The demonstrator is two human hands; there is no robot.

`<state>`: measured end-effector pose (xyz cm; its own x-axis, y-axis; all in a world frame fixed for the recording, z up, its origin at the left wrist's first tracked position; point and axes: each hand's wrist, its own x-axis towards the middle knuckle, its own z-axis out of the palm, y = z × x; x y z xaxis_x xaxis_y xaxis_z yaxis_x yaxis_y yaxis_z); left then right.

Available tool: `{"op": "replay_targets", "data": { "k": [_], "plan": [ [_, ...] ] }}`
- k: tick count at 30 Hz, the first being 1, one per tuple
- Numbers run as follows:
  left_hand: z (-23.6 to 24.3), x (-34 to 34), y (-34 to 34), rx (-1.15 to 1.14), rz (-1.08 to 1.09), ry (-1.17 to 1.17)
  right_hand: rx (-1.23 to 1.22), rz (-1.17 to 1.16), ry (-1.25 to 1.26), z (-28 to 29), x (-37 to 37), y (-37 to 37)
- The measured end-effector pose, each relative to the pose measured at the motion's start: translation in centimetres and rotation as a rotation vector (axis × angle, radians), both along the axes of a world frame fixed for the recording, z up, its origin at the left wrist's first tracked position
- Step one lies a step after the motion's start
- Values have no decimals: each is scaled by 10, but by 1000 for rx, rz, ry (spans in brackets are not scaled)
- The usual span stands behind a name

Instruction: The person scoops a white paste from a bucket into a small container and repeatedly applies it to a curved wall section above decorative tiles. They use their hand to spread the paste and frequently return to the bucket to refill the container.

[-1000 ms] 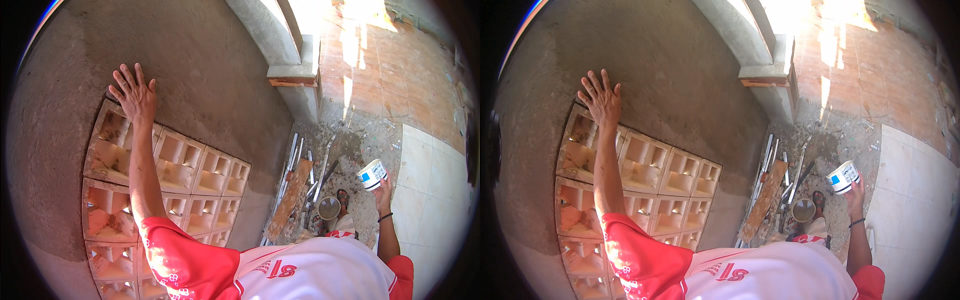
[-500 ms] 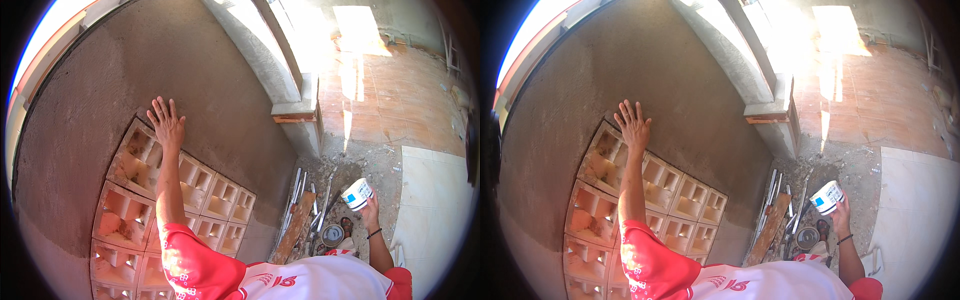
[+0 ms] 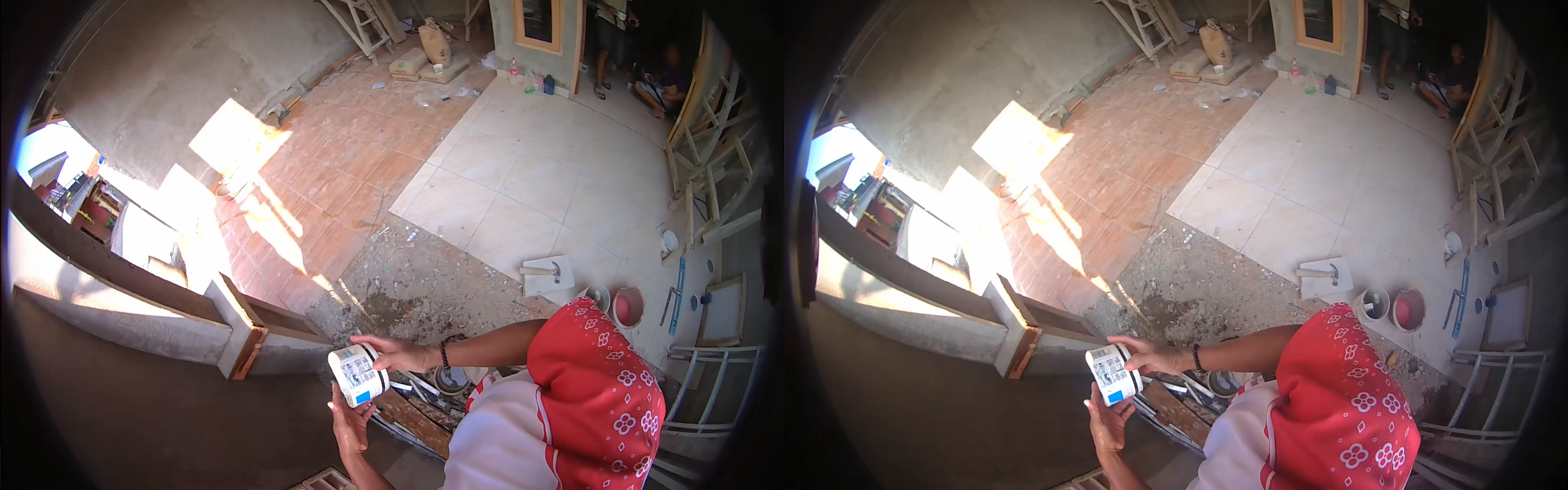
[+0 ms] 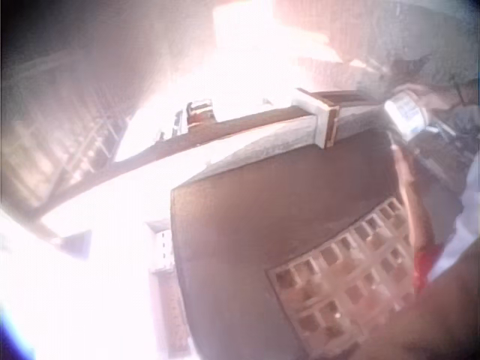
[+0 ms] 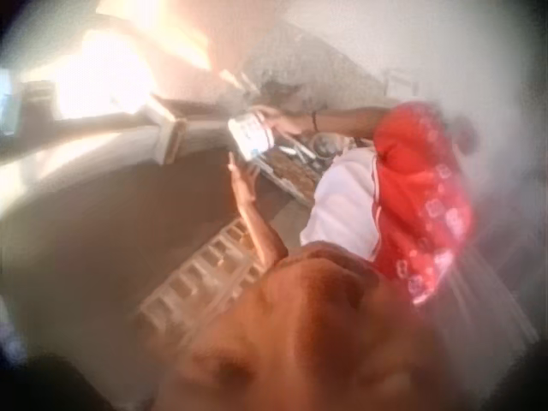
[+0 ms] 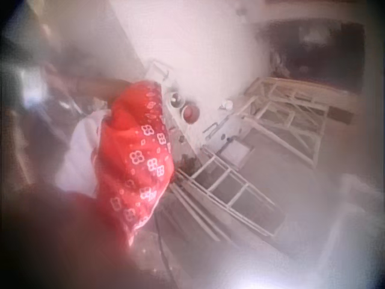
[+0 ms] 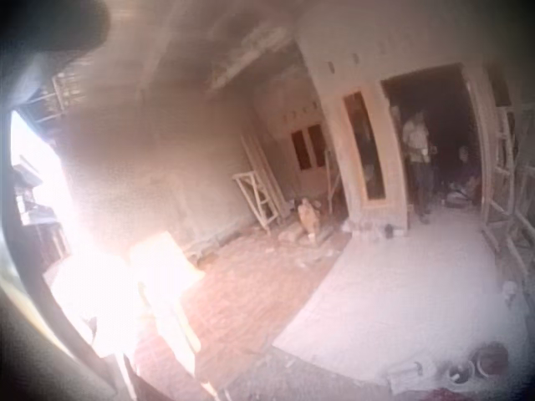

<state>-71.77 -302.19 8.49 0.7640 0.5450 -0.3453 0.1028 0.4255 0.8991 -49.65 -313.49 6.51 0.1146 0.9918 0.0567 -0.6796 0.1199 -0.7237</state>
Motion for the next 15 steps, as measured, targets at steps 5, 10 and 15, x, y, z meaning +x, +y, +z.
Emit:
{"op": "replay_targets", "data": {
  "k": [5,10,15],
  "plan": [
    [24,65,-38,-85,169,-278,46,4,39,3,10,-8],
    [-8,53,-14,-29,220,-193,-67,-62,-627,-19,33,-5],
    [-32,28,1,20,318,-30,-339,33,-914,-7,72,-9]
  ]
}}
